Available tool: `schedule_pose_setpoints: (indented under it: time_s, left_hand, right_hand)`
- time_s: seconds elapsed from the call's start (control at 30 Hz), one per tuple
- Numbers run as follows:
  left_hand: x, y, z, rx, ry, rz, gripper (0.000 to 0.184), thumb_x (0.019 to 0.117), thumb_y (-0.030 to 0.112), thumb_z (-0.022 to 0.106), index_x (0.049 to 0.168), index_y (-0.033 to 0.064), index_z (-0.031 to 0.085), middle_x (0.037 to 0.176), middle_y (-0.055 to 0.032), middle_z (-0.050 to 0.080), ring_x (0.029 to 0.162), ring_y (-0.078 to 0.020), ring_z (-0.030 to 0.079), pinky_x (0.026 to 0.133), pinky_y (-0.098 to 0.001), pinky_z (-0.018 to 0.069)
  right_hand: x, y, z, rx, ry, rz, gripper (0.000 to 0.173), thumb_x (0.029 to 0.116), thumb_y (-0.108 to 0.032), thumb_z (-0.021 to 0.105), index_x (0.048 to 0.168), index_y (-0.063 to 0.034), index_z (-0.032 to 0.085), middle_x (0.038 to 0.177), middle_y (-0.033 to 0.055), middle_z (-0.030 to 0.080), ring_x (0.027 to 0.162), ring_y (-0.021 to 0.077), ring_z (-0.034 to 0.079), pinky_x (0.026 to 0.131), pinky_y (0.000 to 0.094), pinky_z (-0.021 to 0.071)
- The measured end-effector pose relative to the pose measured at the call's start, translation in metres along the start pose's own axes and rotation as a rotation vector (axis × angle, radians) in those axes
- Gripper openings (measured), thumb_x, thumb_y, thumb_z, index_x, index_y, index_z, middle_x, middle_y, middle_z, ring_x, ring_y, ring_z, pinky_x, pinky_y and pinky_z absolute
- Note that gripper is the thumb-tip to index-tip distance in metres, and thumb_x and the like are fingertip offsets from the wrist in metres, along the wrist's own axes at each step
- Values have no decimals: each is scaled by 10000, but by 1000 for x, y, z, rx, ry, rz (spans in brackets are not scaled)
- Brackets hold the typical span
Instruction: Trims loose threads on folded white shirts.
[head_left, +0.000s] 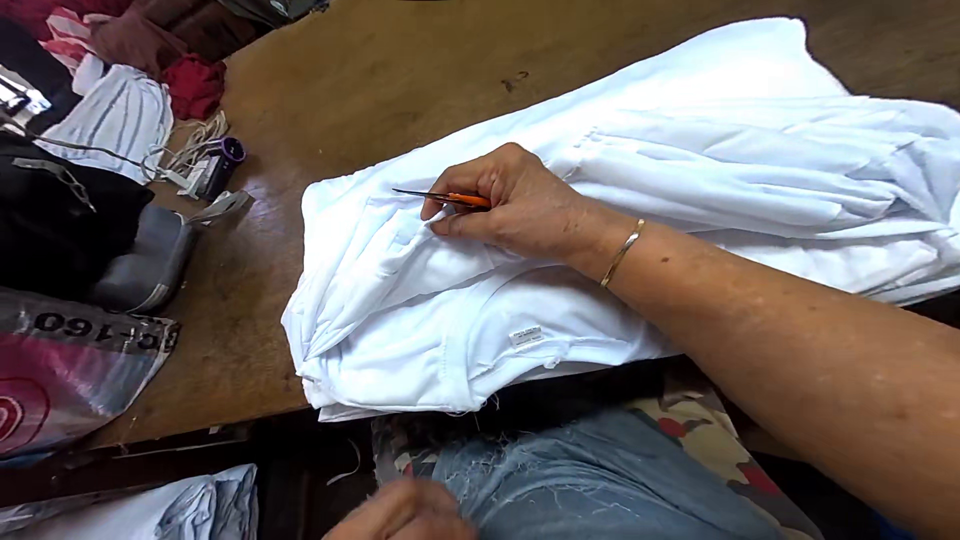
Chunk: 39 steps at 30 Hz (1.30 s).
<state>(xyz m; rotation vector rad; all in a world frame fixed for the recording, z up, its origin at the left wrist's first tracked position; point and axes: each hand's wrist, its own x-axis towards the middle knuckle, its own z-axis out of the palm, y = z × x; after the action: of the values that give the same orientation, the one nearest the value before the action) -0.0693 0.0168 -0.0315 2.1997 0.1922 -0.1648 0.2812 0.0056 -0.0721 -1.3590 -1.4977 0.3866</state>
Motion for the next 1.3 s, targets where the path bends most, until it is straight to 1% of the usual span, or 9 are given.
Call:
schedule_pose_setpoints:
  time_s: [0.07, 0.2, 0.3, 0.47, 0.7, 0.8, 0.87, 1.03, 1.3]
  left_hand:
    - [2, -5, 21, 278, 209, -99, 204, 975, 243, 696, 1061, 69, 760, 1093, -137, 708, 1019, -239, 674, 877, -433, 540]
    - [29, -3, 23, 248, 598, -26, 220, 986, 278, 688, 936, 70, 739, 798, 10, 691, 669, -32, 625, 590, -200, 540]
    - [65, -7, 19, 415, 775, 35, 235, 976, 352, 672, 894, 132, 689, 669, 99, 567, 549, 22, 486, 486, -155, 411]
    - [107, -10, 17, 780, 681, -91, 418, 923, 542, 627, 749, 163, 597, 591, 62, 464, 487, -112, 470, 434, -313, 377]
    - [95, 0, 15, 768, 601, -157, 260, 921, 291, 553, 742, 114, 616, 559, 39, 458, 472, -106, 460, 442, -315, 356]
    - [78, -19, 18, 486, 706, -83, 188, 984, 259, 587, 876, 153, 699, 677, 103, 605, 557, -16, 579, 477, -218, 495]
    - [71, -23, 23, 47, 806, -19, 129, 1007, 206, 637, 992, 114, 725, 836, 17, 723, 668, -108, 710, 567, -281, 634]
    - [68, -22, 44, -974, 1063, 78, 189, 1034, 103, 544, 987, 72, 724, 913, -131, 750, 791, -228, 756, 747, -404, 650]
    - [71, -26, 63, -1045, 1043, 170, 126, 940, 24, 692, 1061, 51, 716, 935, -145, 736, 695, -189, 740, 591, -319, 642]
  right_hand:
    - [3, -12, -3, -35, -60, 99, 91, 938, -119, 707, 1002, -99, 768, 765, -33, 678, 635, 14, 560, 589, 212, 453]
    - [-1, -79, -4, -163, -90, 385, 234, 958, 20, 637, 1175, -25, 712, 879, 56, 666, 747, 104, 573, 719, 276, 482]
    - [-10, -53, 6, -68, 169, 131, 115, 855, -42, 670, 965, -74, 669, 699, -17, 578, 566, 48, 495, 514, 211, 402]
    - [-47, -64, -5, 99, 148, 18, 51, 881, -15, 688, 900, -56, 664, 688, -25, 591, 548, 14, 497, 467, 160, 385]
    - [-143, -45, 0, -183, -77, -52, 114, 871, -147, 614, 929, -144, 712, 679, -111, 582, 562, -20, 519, 461, 183, 424]
    - [-162, -42, 11, -338, -47, -72, 184, 906, -171, 582, 977, -142, 749, 788, -80, 664, 696, 29, 615, 573, 237, 496]
    - [-165, -42, 17, -385, -8, -69, 211, 901, -172, 584, 997, -140, 769, 802, -70, 668, 709, 43, 619, 579, 242, 497]
    - [-169, -43, 27, -485, -11, -71, 233, 880, -190, 578, 982, -142, 781, 807, -44, 670, 716, 85, 628, 572, 279, 491]
    - [-162, -71, 41, 187, 102, 167, 141, 892, -243, 751, 884, -125, 675, 675, -109, 570, 559, -60, 506, 462, 98, 415]
